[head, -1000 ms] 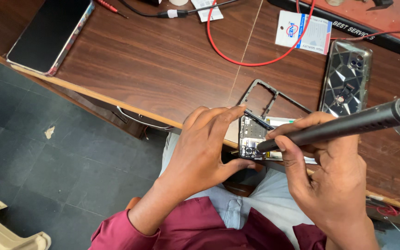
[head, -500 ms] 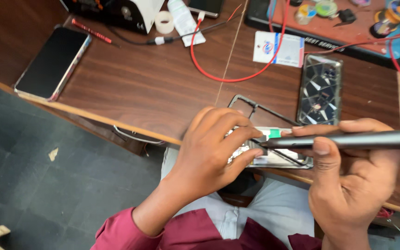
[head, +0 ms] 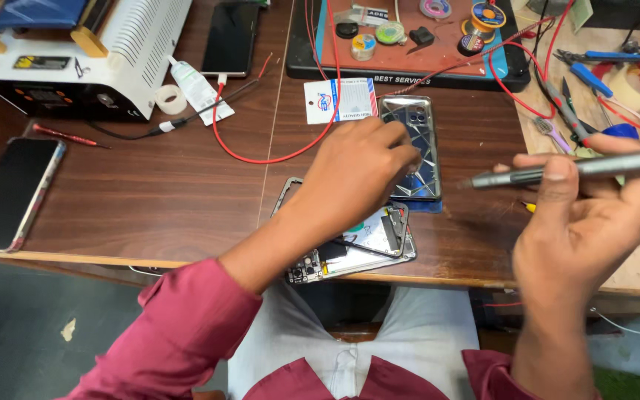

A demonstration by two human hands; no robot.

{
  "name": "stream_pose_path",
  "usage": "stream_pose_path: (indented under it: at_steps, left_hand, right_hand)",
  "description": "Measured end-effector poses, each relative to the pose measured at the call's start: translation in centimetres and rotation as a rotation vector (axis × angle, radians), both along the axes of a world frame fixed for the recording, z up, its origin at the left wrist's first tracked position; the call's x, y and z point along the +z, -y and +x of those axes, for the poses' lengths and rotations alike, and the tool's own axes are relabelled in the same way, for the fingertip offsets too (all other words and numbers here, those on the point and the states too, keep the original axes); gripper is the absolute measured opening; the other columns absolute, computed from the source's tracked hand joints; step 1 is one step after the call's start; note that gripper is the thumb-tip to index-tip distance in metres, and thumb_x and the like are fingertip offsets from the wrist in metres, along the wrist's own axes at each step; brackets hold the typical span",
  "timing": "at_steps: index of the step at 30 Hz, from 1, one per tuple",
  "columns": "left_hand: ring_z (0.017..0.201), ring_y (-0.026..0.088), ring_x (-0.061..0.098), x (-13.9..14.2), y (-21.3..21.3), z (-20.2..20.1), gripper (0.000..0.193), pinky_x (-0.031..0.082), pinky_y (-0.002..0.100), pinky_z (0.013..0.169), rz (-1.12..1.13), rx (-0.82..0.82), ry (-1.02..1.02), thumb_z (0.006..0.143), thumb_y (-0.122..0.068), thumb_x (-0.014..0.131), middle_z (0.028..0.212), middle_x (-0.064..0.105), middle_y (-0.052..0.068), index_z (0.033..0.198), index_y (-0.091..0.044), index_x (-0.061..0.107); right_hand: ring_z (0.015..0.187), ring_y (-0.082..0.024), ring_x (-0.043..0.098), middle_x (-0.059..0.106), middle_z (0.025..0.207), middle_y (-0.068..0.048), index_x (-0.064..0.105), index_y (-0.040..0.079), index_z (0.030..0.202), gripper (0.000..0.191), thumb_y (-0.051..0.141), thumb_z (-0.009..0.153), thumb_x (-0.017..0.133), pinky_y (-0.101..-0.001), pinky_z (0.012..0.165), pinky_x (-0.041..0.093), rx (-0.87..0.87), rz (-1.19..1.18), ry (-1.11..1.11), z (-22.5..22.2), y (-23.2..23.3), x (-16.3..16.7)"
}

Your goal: The person pries open a smartphone using a yellow pry tool, separates the frame from the body, disconnects and removes the battery, and brushes dust off the internal components. They then unpack a new screen, peel its protective film, and align it onto the phone body.

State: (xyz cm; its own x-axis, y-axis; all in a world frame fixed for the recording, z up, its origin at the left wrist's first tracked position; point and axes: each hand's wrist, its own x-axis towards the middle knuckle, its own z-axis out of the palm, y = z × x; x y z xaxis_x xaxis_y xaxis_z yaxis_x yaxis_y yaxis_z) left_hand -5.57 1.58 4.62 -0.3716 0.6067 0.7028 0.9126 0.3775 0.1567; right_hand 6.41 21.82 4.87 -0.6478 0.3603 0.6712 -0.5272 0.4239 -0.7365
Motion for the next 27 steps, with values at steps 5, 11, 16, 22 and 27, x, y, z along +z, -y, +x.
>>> stream_pose_path:
  at_steps: [5,11,16,22,27]
  left_hand:
    - [0.098,0.028,0.064,0.7,-0.7,-1.8,0.028,0.053,0.042,0.085,-0.078,0.068,-0.047,0.078,-0.007,0.070,0.101,0.069,0.007,0.105,-0.011,0.077]
    - [0.095,0.029,0.064,2.5,4.9,0.5,0.015,0.051,0.042,0.081,0.115,0.151,0.040,0.097,-0.017,0.074,0.098,0.068,0.007,0.108,-0.007,0.074]
    - [0.080,0.025,0.063,1.6,9.9,6.1,0.018,0.048,0.039,0.068,0.108,0.350,0.339,0.091,-0.023,0.078,0.083,0.067,0.006,0.087,-0.007,0.070]
    - [0.091,0.028,0.064,-2.1,12.2,11.0,0.024,0.049,0.040,0.077,0.172,0.388,0.330,0.085,-0.027,0.081,0.092,0.069,0.006,0.093,-0.008,0.069]
    - [0.110,0.034,0.059,-4.2,12.3,12.0,0.050,0.044,0.048,0.098,0.147,0.367,0.282,0.081,-0.038,0.084,0.111,0.064,0.011,0.114,-0.006,0.065]
  right_hand:
    - [0.071,-0.012,0.063,0.065,0.083,-0.003,0.054,0.000,0.123,0.024,0.011,0.105,0.065,-0.0282,0.059,0.050,-0.239,0.054,0.347,-0.5,-2.2,-0.4]
    - [0.059,-0.027,0.065,0.064,0.066,-0.008,0.072,0.008,0.118,0.039,0.035,0.091,0.080,-0.0418,0.057,0.049,-0.447,0.577,0.770,-0.6,-3.2,-1.2]
    - [0.068,-0.034,0.068,0.068,0.068,-0.011,0.075,0.010,0.114,0.038,0.037,0.088,0.080,-0.0467,0.062,0.050,-0.419,0.744,0.821,-2.0,-2.4,-2.2]
    - [0.086,-0.037,0.067,0.070,0.095,-0.019,0.077,0.005,0.106,0.023,0.026,0.098,0.080,-0.0462,0.074,0.051,-0.450,0.886,0.408,-1.2,-4.7,-3.2]
    - [0.094,-0.033,0.065,0.066,0.107,-0.024,0.071,-0.002,0.127,0.021,0.009,0.109,0.069,-0.0426,0.090,0.053,-0.316,0.711,0.551,0.1,-11.3,-7.7]
